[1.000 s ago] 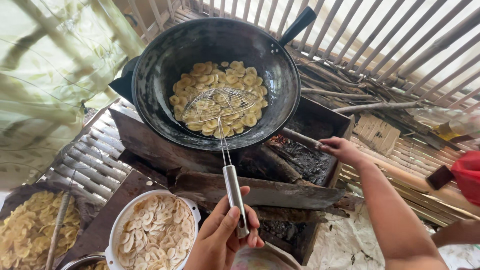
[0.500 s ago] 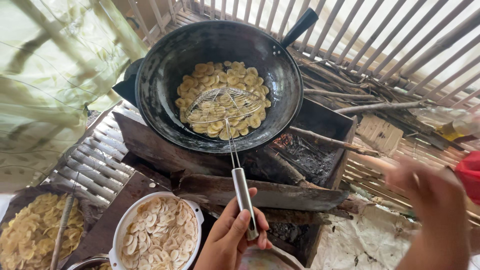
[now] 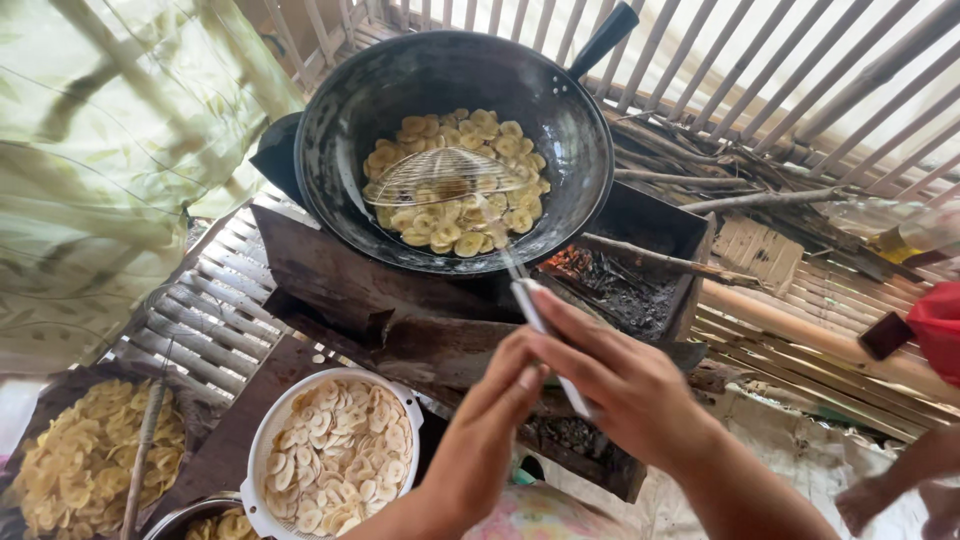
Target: The person fries banana slices in a wok over an open wood fire, stirring and lifting them with a skimmer and using a stick to manage the firewood.
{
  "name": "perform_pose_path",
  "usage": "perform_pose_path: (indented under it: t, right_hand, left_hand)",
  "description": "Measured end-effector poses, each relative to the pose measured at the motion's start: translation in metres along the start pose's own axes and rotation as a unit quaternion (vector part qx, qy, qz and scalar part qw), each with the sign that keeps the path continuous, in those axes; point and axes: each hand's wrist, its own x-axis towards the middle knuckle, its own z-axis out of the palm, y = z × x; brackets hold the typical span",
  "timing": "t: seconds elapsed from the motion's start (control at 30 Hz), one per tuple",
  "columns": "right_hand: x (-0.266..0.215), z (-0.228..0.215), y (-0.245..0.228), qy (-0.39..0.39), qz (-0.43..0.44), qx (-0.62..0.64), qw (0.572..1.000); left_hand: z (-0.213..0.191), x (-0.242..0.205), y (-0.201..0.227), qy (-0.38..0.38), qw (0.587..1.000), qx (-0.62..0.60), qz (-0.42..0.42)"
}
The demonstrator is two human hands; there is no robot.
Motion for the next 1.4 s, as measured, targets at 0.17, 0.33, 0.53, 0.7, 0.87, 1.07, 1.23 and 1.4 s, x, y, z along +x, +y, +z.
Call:
perform_pose_path:
  t: [0.17,0.33,0.53,0.7,0.87,1.07,1.23,1.4]
  right_hand:
    - [-0.031,-0.048,-0.04,0.043,0.055,0.03,0.997]
    - [-0.007,-0.002,-0.003,0.063,0.012,0.008,0.998]
    - [-0.022,-0.033,-0.01,0.063,0.077,-0.005,0.995]
    - [-0.006,-0.015,0.022,0.075,0.09,-0.071,0.991]
    - [0.025,-0.014,0.074,0.211,0.054,-0.082,0.972]
    - [0.087,0.045,0.094,0.228,0.045,-0.055,0.971]
    - [0.104,0.034,0.079,0.219,0.017,-0.02,0.975]
    - [0.133,0.043,0.064,0.173,0.055,0.065,0.981]
  left_hand:
    - [0.009,-0.014,0.002,-0.105,0.99,0.091,0.041]
    - [0.012,0.003,-0.045,-0.114,0.991,-0.027,-0.066]
    - [0.019,0.006,-0.054,-0.175,0.982,-0.037,-0.062]
    - [0.036,0.017,-0.046,-0.184,0.982,-0.042,-0.016]
    - [0.034,0.018,-0.036,-0.167,0.986,0.0,-0.028]
    - [0.03,0.016,-0.03,-0.097,0.995,-0.022,-0.028]
    - [0.014,0.014,-0.005,-0.028,1.0,0.0,-0.011]
    - [0.017,0.019,0.004,0.029,0.997,-0.069,0.026]
